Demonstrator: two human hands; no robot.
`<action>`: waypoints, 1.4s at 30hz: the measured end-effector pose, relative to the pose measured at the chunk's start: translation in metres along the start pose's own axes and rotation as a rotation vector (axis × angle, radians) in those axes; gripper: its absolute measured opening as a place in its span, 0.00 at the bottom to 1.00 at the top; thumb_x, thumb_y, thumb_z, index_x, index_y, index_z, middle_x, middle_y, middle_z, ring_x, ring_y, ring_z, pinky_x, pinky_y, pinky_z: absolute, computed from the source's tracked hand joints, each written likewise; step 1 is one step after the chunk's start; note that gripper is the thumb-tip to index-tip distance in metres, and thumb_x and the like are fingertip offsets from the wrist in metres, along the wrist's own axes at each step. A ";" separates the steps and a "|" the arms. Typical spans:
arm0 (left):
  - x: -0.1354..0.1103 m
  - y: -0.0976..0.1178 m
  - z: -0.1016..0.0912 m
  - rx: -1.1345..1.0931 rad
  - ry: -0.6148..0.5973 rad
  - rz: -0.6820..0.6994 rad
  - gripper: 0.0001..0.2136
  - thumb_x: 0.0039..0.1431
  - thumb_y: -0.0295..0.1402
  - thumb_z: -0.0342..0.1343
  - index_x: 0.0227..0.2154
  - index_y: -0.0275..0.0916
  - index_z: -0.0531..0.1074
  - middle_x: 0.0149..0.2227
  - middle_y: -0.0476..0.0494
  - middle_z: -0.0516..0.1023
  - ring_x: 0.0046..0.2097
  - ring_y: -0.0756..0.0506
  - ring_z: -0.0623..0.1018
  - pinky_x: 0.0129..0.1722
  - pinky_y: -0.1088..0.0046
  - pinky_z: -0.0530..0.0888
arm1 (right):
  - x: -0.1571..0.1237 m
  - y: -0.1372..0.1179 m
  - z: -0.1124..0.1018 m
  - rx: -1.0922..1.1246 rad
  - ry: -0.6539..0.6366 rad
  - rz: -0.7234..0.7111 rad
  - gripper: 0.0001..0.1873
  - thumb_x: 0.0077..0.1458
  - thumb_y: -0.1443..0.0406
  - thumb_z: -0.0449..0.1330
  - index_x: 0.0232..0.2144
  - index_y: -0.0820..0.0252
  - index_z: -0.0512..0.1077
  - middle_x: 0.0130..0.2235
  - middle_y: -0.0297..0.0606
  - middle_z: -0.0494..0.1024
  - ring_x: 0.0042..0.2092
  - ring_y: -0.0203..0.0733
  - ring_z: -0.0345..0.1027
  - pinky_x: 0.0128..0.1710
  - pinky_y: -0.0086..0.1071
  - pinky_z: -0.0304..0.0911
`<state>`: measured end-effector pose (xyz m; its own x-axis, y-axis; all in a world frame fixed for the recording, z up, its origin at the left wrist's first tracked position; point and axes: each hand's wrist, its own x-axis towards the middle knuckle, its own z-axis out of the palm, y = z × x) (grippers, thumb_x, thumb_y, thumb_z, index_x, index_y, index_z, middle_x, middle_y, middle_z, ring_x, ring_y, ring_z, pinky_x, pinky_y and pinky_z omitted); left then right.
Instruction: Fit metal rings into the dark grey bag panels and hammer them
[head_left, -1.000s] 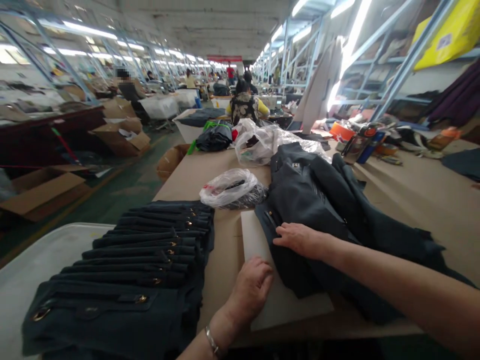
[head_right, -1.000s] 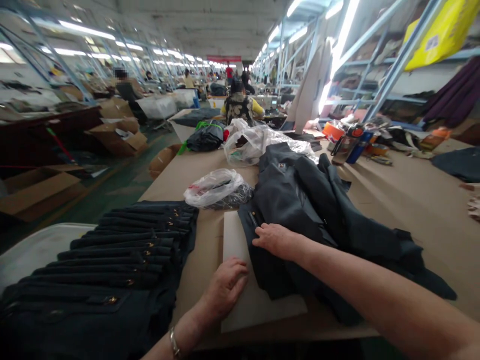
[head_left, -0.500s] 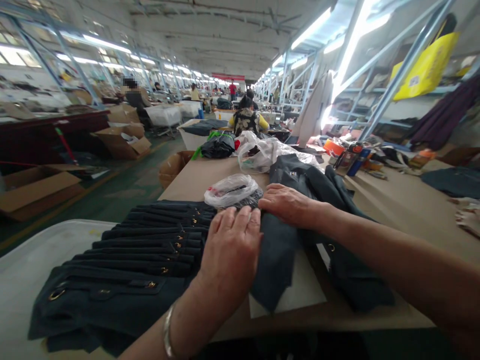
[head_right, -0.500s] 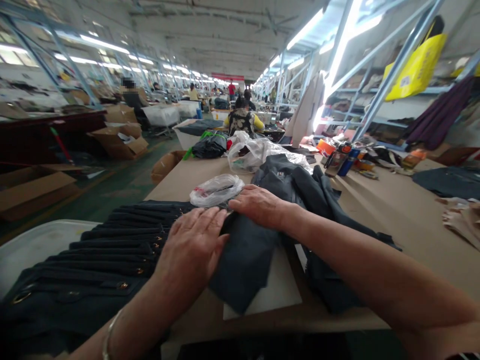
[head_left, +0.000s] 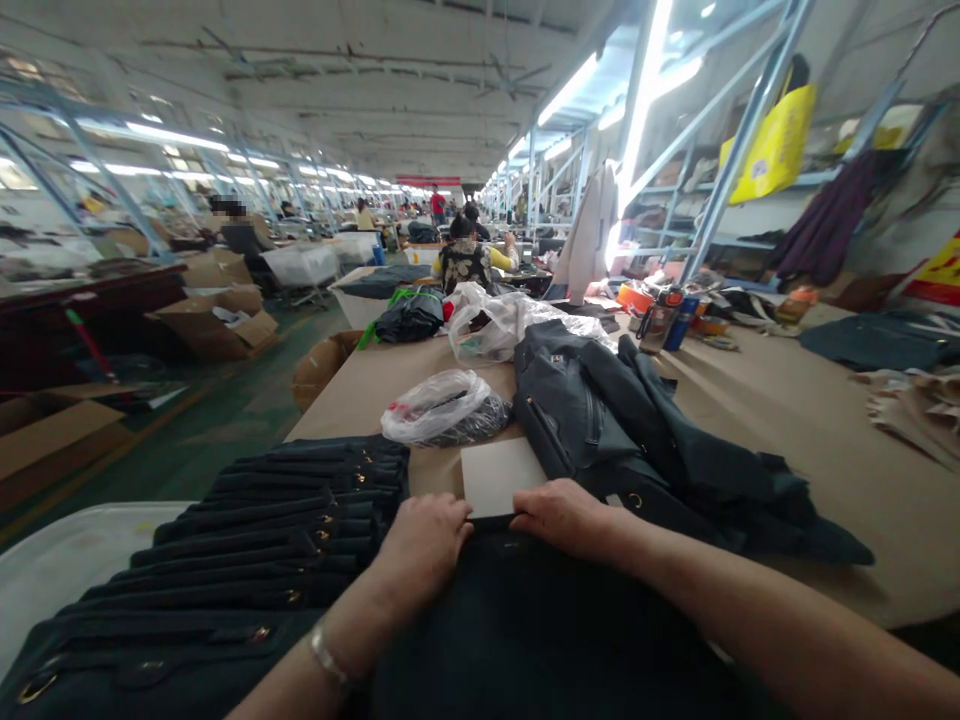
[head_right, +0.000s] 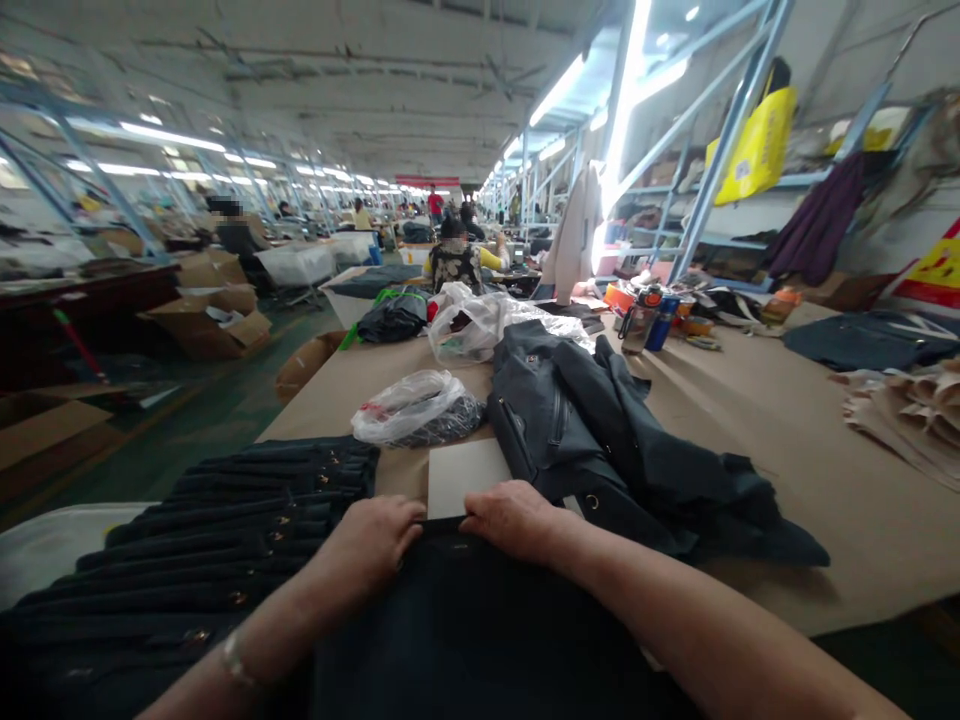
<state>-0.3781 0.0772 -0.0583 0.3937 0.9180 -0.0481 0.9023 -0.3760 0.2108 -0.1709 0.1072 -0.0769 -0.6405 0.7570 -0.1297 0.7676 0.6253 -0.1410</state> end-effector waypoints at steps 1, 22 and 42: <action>0.005 0.004 0.021 0.040 0.075 0.017 0.11 0.55 0.27 0.49 0.39 0.38 0.73 0.41 0.38 0.76 0.43 0.41 0.74 0.45 0.63 0.68 | 0.007 0.005 0.020 -0.029 -0.003 0.012 0.16 0.60 0.55 0.49 0.37 0.60 0.69 0.35 0.40 0.77 0.35 0.42 0.72 0.31 0.30 0.61; 0.006 0.023 0.110 0.029 -0.018 0.008 0.21 0.59 0.32 0.47 0.56 0.39 0.64 0.60 0.39 0.62 0.60 0.34 0.61 0.60 0.51 0.57 | 0.018 0.169 -0.052 -0.212 0.127 0.037 0.05 0.50 0.73 0.58 0.30 0.64 0.75 0.35 0.37 0.72 0.37 0.35 0.62 0.35 0.25 0.54; -0.060 0.055 -0.112 0.223 0.745 0.254 0.12 0.61 0.32 0.46 0.46 0.39 0.69 0.38 0.43 0.75 0.40 0.43 0.75 0.41 0.65 0.71 | -0.049 -0.056 -0.159 0.193 0.448 -0.380 0.08 0.62 0.67 0.46 0.39 0.60 0.64 0.30 0.30 0.70 0.28 0.30 0.60 0.29 0.25 0.52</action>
<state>-0.3720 0.0161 0.0658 0.4415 0.6155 0.6528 0.8461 -0.5279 -0.0745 -0.1784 0.0646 0.0932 -0.7632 0.5201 0.3834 0.4422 0.8531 -0.2770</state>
